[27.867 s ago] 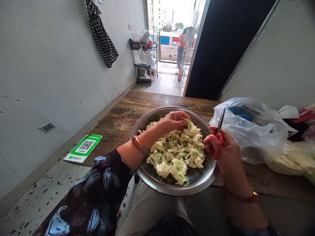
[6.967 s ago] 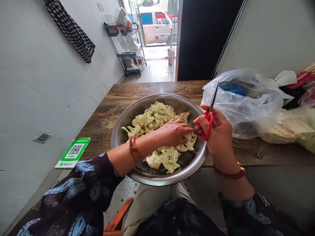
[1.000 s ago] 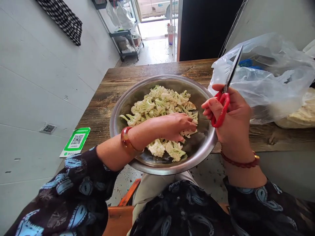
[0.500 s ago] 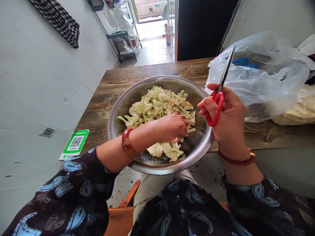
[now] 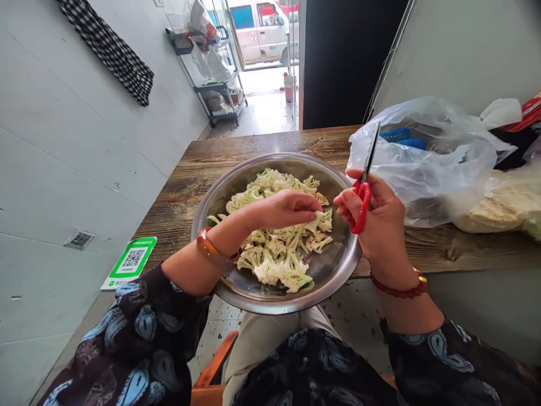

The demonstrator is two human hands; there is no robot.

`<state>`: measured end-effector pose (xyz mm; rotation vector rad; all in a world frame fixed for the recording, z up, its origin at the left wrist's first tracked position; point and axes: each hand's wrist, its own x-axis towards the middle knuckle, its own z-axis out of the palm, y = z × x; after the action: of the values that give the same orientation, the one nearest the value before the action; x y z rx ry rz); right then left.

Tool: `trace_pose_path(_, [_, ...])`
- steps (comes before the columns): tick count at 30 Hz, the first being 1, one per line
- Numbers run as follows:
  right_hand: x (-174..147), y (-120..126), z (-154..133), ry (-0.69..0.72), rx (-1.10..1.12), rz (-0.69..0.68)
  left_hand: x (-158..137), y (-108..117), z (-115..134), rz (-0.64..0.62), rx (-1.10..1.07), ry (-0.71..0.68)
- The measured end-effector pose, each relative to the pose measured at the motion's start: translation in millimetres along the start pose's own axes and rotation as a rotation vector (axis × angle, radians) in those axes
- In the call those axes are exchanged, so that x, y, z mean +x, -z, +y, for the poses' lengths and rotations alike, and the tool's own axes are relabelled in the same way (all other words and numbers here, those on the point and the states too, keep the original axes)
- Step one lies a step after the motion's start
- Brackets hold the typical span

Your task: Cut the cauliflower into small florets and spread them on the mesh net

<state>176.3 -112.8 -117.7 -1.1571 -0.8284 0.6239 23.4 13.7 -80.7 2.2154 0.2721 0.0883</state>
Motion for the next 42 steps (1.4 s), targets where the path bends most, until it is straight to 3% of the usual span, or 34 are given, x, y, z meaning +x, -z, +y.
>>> trace_pose_path(5, [0,0,1,0.006,0.014,-0.005,-4,5,0,-0.024,-0.234,0.051])
trace_pose_path(10, [0,0,1,0.017,0.004,-0.004,-3,2,-1,-0.229,-0.272,0.047])
trace_pose_path(12, [0,0,1,0.012,0.003,0.001,1,-3,-6,-0.174,-0.202,0.021])
trace_pose_path(15, [0,-1,0,0.001,0.012,0.015,8,-11,-15,0.073,0.061,-0.074])
trace_pose_path(17, [0,-1,0,-0.001,0.03,0.019,11,-16,-20,0.143,0.252,-0.16])
trace_pose_path(23, [-3,-1,-1,-0.025,0.073,0.028,8,-37,-24,-0.006,0.623,-0.304])
trace_pose_path(27, [-6,0,-1,-0.035,0.009,0.06,9,-42,-19,-0.046,0.61,-0.288])
trace_pose_path(30, [-5,0,0,-0.046,-0.01,0.075,10,-30,-15,0.111,0.465,-0.261])
trace_pose_path(36, [-3,2,2,-0.031,-0.016,0.087,-1,16,-18,0.73,0.212,-0.041])
trace_pose_path(42, [-3,2,3,-0.02,-0.099,0.088,-24,47,-21,0.964,-0.138,0.115])
